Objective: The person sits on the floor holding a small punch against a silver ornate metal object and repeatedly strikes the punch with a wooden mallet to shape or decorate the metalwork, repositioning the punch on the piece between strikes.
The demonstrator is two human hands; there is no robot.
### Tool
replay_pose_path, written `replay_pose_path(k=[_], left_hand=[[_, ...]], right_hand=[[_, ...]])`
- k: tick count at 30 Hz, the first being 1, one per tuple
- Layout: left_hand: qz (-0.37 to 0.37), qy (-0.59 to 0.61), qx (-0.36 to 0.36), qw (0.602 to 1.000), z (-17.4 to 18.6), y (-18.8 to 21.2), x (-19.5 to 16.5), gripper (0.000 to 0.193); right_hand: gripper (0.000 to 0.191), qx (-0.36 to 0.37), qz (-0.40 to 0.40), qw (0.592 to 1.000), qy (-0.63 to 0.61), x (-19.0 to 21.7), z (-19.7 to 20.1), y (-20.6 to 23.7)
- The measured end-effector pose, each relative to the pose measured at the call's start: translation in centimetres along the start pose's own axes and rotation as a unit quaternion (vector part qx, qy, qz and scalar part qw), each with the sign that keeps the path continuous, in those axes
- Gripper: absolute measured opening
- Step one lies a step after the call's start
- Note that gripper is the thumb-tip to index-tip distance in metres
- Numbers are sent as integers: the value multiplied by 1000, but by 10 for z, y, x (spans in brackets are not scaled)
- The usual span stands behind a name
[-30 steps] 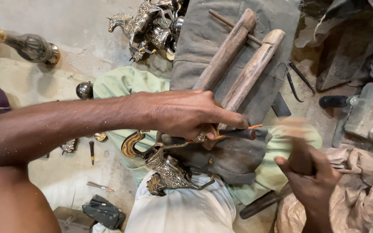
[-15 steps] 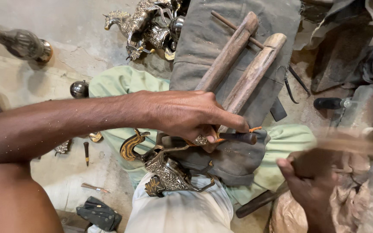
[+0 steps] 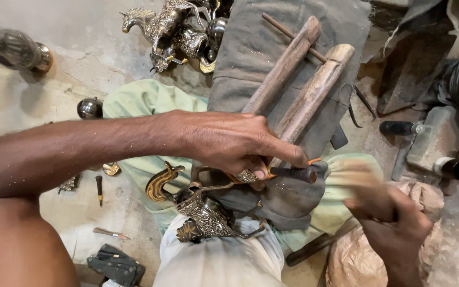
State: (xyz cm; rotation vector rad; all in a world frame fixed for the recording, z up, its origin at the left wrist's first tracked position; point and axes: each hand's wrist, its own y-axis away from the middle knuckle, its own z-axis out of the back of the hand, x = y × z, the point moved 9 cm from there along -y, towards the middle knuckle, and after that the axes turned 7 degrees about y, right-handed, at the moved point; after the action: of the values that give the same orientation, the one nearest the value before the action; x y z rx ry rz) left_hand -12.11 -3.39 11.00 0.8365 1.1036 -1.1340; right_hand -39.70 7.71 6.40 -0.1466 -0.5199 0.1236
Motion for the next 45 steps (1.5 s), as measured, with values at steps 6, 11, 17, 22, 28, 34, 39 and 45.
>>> replay_pose_path(k=[6, 11, 17, 22, 28, 34, 39, 45], left_hand=[[-39, 3, -7, 999, 3, 1, -3, 53], [-27, 38, -3, 999, 2, 3, 3, 50], [-61, 28, -12, 998, 5, 6, 2, 51], [-51, 47, -9, 998, 5, 8, 9, 50], [-77, 68, -12, 995, 7, 12, 9, 53], [-80, 83, -14, 993, 8, 16, 11, 51], [-53, 95, -7, 994, 8, 17, 20, 53], [-61, 103, -25, 993, 11, 20, 24, 54]], right_hand=[[38, 1, 32, 998, 51, 11, 7, -14], [46, 9, 69, 987, 142, 20, 7, -16], [39, -1, 43, 997, 64, 2, 10, -6], [40, 35, 37, 997, 52, 3, 6, -19], [19, 41, 50, 998, -4, 23, 19, -30], [42, 45, -21, 997, 55, 4, 26, -31], [64, 21, 23, 992, 122, 14, 35, -41], [55, 84, 46, 977, 193, 31, 37, -63]])
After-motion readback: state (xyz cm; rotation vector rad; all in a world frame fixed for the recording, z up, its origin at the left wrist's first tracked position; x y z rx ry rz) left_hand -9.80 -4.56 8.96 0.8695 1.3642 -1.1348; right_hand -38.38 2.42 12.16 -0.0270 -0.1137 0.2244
